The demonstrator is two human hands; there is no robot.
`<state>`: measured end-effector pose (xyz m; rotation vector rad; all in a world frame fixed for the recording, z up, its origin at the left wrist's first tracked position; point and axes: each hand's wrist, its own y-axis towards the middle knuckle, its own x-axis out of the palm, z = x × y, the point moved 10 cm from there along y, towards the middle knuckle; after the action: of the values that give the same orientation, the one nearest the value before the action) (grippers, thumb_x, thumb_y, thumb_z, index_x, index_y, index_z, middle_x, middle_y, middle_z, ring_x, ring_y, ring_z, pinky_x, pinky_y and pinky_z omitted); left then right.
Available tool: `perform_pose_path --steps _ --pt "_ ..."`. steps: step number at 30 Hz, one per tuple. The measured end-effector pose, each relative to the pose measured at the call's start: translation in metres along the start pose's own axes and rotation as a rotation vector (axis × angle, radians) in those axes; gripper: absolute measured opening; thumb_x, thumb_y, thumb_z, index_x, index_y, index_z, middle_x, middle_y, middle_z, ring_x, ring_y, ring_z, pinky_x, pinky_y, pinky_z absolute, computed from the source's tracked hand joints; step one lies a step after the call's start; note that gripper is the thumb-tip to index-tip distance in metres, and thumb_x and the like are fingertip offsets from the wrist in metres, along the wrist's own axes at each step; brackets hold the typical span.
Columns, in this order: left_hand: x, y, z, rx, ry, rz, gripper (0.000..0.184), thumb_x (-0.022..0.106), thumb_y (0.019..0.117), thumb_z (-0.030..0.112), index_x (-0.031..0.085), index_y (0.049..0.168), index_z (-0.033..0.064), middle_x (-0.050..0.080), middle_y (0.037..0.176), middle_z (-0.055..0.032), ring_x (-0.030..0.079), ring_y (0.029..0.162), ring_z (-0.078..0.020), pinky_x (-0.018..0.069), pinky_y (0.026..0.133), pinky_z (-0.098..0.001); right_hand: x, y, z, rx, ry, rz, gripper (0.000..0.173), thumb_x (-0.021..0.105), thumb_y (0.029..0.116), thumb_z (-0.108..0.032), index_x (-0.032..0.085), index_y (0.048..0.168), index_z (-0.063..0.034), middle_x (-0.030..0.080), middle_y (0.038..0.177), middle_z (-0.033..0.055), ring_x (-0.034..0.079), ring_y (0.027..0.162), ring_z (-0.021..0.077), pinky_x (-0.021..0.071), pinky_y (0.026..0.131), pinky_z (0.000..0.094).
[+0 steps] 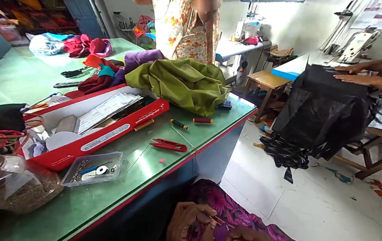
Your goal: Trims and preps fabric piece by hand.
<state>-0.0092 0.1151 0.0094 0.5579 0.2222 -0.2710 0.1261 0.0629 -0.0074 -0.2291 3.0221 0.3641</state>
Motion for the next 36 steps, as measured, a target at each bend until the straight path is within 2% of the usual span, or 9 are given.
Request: perform_pose_path --steps 7,10,13,17,21,26,30,33,36 --pt "0.037 -0.011 -0.002 -0.155 -0.200 -0.208 0.004 0.068 0.0897 0.004 0.067 0.089 0.0004 0.074 0.096 0.0012 0.062 0.098 0.0027 0.0486 0.088 -0.0165 -0.059 -0.025 -0.012 -0.044 -0.194 0.321 0.021 0.054 0.1031 -0.007 0.069 0.099 0.0075 0.067 0.078 0.0011 0.060 0.071 -0.0050 0.0515 0.071 0.0136" --pt "0.054 -0.017 -0.005 -0.265 -0.359 -0.289 0.010 0.068 0.0903 0.003 0.068 0.090 0.0123 0.073 0.094 0.0130 0.064 0.092 0.0067 0.0518 0.081 -0.0161 -0.072 -0.031 -0.012 -0.081 -0.181 0.381 0.022 0.053 0.1043 -0.010 0.068 0.100 0.0051 0.065 0.077 -0.0009 0.057 0.070 -0.0065 0.0494 0.068 0.0111" --pt "0.060 -0.021 -0.008 -0.330 -0.406 -0.308 0.014 0.071 0.0891 0.003 0.069 0.091 0.0176 0.073 0.092 0.0161 0.065 0.085 0.0069 0.0528 0.076 -0.0151 -0.075 -0.034 -0.011 -0.115 -0.208 0.406 0.026 0.053 0.1054 -0.017 0.069 0.100 0.0028 0.064 0.076 0.0007 0.057 0.068 -0.0055 0.0475 0.065 0.0099" --pt "0.065 -0.025 -0.005 -0.379 -0.356 -0.402 0.017 0.069 0.0894 0.001 0.071 0.106 0.0036 0.073 0.095 0.0139 0.064 0.083 0.0074 0.0526 0.074 -0.0147 -0.077 -0.036 -0.010 -0.137 -0.214 0.433 0.029 0.052 0.1063 -0.023 0.070 0.100 -0.0006 0.063 0.075 -0.0014 0.054 0.066 -0.0067 0.0451 0.063 0.0082" --pt "0.070 -0.031 -0.002 -0.341 -0.341 -0.497 0.013 0.068 0.0938 0.008 0.076 0.099 0.0007 0.073 0.096 0.0106 0.059 0.084 0.0106 0.0481 0.074 -0.0121 -0.077 -0.036 -0.009 -0.146 -0.227 0.445 0.029 0.051 0.1065 -0.023 0.070 0.099 -0.0015 0.062 0.076 -0.0017 0.054 0.066 -0.0066 0.0447 0.062 0.0080" --pt "0.071 -0.035 -0.001 -0.410 -0.522 -0.506 0.012 0.063 0.0998 0.016 0.074 0.101 0.0191 0.072 0.098 0.0196 0.064 0.090 0.0091 0.0533 0.083 -0.0144 -0.084 -0.039 -0.005 -0.162 -0.251 0.506 0.028 0.052 0.1056 -0.025 0.070 0.099 -0.0053 0.062 0.076 -0.0058 0.054 0.066 -0.0099 0.0445 0.062 0.0057" --pt "0.066 -0.033 -0.005 -0.475 -0.686 -0.441 0.015 0.061 0.1011 0.019 0.075 0.103 0.0239 0.074 0.099 0.0157 0.066 0.091 0.0066 0.0535 0.084 -0.0147 -0.084 -0.038 0.000 -0.154 -0.271 0.511 0.028 0.052 0.1059 -0.027 0.070 0.099 -0.0064 0.062 0.076 -0.0067 0.053 0.066 -0.0107 0.0442 0.062 0.0049" --pt "0.059 -0.030 -0.009 -0.515 -0.763 -0.349 0.017 0.059 0.1026 0.022 0.075 0.103 0.0259 0.076 0.099 0.0125 0.067 0.089 0.0067 0.0523 0.081 -0.0130 -0.075 -0.035 0.005 -0.097 -0.318 0.440 0.028 0.052 0.1054 -0.022 0.071 0.100 -0.0010 0.063 0.072 0.0004 0.055 0.061 -0.0035 0.0461 0.058 0.0107" --pt "0.050 -0.024 -0.014 -0.524 -0.799 -0.228 0.024 0.052 0.1043 0.016 0.075 0.100 0.0238 0.077 0.097 0.0090 0.068 0.085 0.0054 0.0529 0.076 -0.0132 -0.054 -0.031 0.011 0.020 -0.382 0.230 0.024 0.054 0.1027 -0.011 0.072 0.104 0.0049 0.068 0.074 0.0134 0.063 0.060 0.0175 0.0536 0.059 0.0322"
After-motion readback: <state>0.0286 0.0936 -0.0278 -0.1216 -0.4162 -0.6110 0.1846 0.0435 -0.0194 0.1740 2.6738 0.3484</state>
